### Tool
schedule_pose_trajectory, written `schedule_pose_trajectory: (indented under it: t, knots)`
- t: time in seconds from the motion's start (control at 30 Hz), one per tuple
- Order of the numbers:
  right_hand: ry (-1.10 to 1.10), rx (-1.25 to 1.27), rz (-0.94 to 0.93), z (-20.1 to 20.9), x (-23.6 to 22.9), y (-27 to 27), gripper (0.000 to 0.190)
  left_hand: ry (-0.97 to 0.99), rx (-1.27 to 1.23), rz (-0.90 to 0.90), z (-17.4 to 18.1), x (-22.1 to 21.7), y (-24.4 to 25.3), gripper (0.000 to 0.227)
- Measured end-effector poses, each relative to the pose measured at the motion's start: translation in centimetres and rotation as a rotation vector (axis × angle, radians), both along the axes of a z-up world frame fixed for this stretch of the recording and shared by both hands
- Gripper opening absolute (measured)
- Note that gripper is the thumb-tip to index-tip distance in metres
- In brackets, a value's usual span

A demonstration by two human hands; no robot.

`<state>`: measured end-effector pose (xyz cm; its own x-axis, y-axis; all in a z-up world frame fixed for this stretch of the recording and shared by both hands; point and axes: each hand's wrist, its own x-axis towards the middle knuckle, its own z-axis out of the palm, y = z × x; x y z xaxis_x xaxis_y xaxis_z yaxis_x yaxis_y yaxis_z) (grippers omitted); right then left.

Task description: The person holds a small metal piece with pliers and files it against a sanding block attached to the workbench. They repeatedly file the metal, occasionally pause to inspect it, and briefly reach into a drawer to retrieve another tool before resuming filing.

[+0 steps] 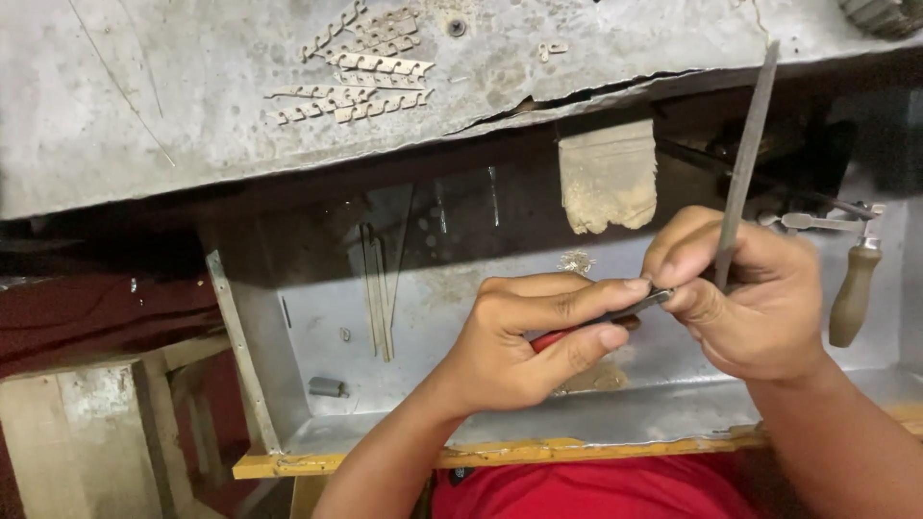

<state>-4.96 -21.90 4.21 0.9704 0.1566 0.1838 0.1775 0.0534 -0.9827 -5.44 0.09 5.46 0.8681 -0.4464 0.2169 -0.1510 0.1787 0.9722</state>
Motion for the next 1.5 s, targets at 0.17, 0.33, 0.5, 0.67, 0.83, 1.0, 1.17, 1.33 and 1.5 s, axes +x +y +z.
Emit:
schedule_pose_trajectory:
  t: [0.17,0.33,0.5,0.67,0.83,1.0,1.17,1.33,1.5]
  knots:
    - [-0.015,0.026,-0.005,-0.3,-0.1,0.0,0.014,-0.111,0.034,-0.022,-0.1,0.1,0.4,0.032]
    - [-0.106,-0.236,-0.1,1.9,0.2,0.8,0.027,-0.299,0.191,0.095,-0.7,0.1,0.5,0.035]
    - [-0.301,-0.587,-0.275,4.0,-2.1,1.1,0.063,-0.742,0.505,0.364,-1.4,1.5,0.9,0.037]
    - [0.269,-0.267,-0.307,3.4,-6.3,-0.2,0.044,-1.005,0.696,0.531,-2.9,2.9,0.7,0.038]
    - [0.341,-0.011,-0.187,1.2,-7.7,-2.2,0.036,-1.082,0.721,0.54,-4.3,3.9,0.7,0.039]
    - [0.406,-0.026,-0.188,1.9,-7.6,-2.3,0.031,-1.197,0.775,0.546,-4.6,4.8,1.0,0.051]
    - [0.102,-0.592,-0.232,5.3,-3.7,-0.2,0.025,-1.212,0.812,0.544,-5.1,4.8,1.1,0.05]
    - [-0.118,-0.633,-0.159,6.3,-1.2,-0.1,0.021,-1.206,0.822,0.568,-4.2,4.7,0.7,0.042]
    - [0.264,-0.151,-0.177,2.4,-5.8,-3.0,0.029,-1.207,0.793,0.602,-4.9,4.9,0.8,0.05]
